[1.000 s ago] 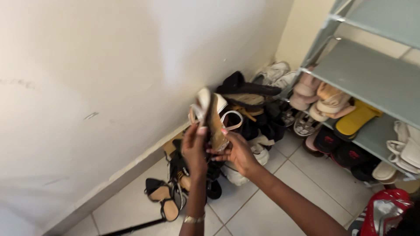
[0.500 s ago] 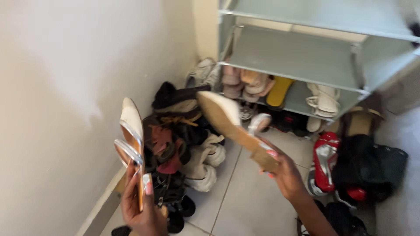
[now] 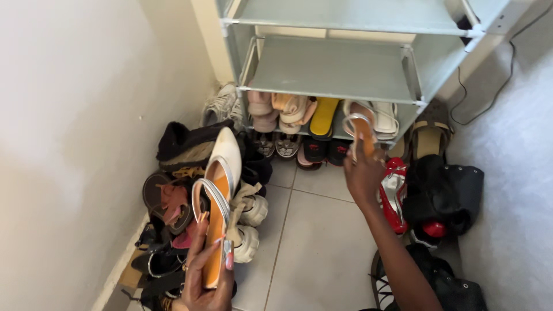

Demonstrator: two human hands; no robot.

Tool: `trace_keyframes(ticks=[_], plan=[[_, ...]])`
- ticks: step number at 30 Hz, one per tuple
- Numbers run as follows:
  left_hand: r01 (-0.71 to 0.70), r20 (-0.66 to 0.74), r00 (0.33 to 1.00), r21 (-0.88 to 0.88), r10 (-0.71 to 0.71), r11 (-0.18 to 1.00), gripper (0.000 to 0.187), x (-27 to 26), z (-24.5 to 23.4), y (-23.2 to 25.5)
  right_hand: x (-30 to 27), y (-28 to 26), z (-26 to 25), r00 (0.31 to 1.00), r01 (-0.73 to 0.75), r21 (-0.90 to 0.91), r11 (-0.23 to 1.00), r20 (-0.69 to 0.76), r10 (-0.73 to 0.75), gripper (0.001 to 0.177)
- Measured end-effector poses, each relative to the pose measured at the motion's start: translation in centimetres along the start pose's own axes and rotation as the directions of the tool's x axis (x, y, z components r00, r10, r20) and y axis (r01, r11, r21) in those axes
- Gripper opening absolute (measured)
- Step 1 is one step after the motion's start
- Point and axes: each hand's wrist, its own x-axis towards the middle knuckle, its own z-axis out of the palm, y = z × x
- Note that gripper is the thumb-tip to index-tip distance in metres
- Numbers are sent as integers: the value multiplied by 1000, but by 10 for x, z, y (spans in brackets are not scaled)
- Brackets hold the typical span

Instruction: The person organizes a collection of shoes by picking them up from the floor and placing them onto a multi-tiered shoe rack. They handle various types of footwear, including sandals, sneakers, and boots, arranging them neatly on the shelves.

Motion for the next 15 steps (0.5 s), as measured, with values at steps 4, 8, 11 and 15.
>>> trace_keyframes(ticks=[4, 8, 11, 15], plan=[[-82, 97, 993, 91, 74, 992, 31, 3, -11, -13, 10, -3, 29, 996, -14, -79, 997, 82, 21, 59], [-113, 64, 992, 68, 109, 991, 26, 2, -16, -17, 22, 1, 59, 998, 8, -94, 996, 63, -2, 59], [-165, 101, 983, 83, 156, 983, 27, 12, -25, -22, 30, 6, 74, 999, 27, -66, 997, 36, -24, 57], [-110, 106, 990, 128, 97, 986, 26, 6, -25, -17, 25, 4, 72, 999, 25, -66, 998, 29, -23, 55]])
